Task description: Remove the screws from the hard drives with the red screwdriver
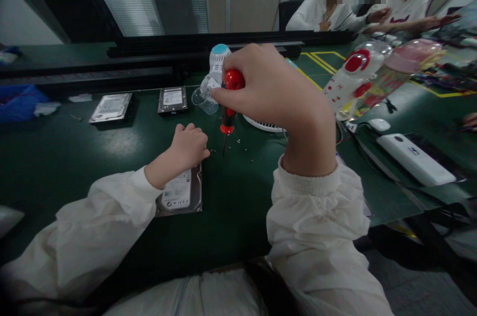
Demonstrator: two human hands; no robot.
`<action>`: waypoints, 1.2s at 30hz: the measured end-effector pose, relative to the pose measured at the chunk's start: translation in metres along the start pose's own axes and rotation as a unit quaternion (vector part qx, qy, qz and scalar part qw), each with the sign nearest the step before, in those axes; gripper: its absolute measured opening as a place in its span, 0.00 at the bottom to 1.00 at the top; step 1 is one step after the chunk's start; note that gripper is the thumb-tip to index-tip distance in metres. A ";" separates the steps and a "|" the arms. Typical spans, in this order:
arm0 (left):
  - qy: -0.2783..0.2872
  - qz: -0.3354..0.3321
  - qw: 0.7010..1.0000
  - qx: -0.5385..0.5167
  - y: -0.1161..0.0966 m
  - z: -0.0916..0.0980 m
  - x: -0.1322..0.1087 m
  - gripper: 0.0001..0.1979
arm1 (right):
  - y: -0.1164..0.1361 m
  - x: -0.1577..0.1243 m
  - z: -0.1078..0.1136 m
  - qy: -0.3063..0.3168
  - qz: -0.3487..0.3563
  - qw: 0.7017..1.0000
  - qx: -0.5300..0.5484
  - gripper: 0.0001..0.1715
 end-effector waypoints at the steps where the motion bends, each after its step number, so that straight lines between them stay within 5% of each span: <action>1: -0.001 -0.002 1.000 -0.002 0.000 0.000 0.000 0.11 | 0.000 0.000 0.000 0.003 0.000 1.000 0.002 0.15; 19: -0.038 -0.022 0.998 -0.037 -0.002 -0.001 0.001 0.06 | 0.000 -0.001 0.000 0.013 -0.004 1.000 0.013 0.14; 27: -0.046 -0.075 0.990 -0.112 0.020 0.017 -0.025 0.09 | 0.000 -0.003 0.002 0.027 -0.001 0.998 0.051 0.15; 32: 0.035 -0.155 0.958 -0.239 0.033 -0.004 -0.052 0.08 | 0.002 -0.002 0.001 0.034 0.003 0.997 0.066 0.14; 36: 0.043 -0.213 0.933 -0.287 0.034 -0.026 -0.068 0.05 | 0.003 -0.001 0.001 0.029 0.009 0.997 0.073 0.14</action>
Point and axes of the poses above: each hand's wrist, its own x-axis towards the middle knuckle, its own z-axis out of the back of the hand, y = z × x, the point moved 4 cm from there along x, towards the middle knuckle, and after that the axes turned 11 degrees about y, right-handed, at the moved point
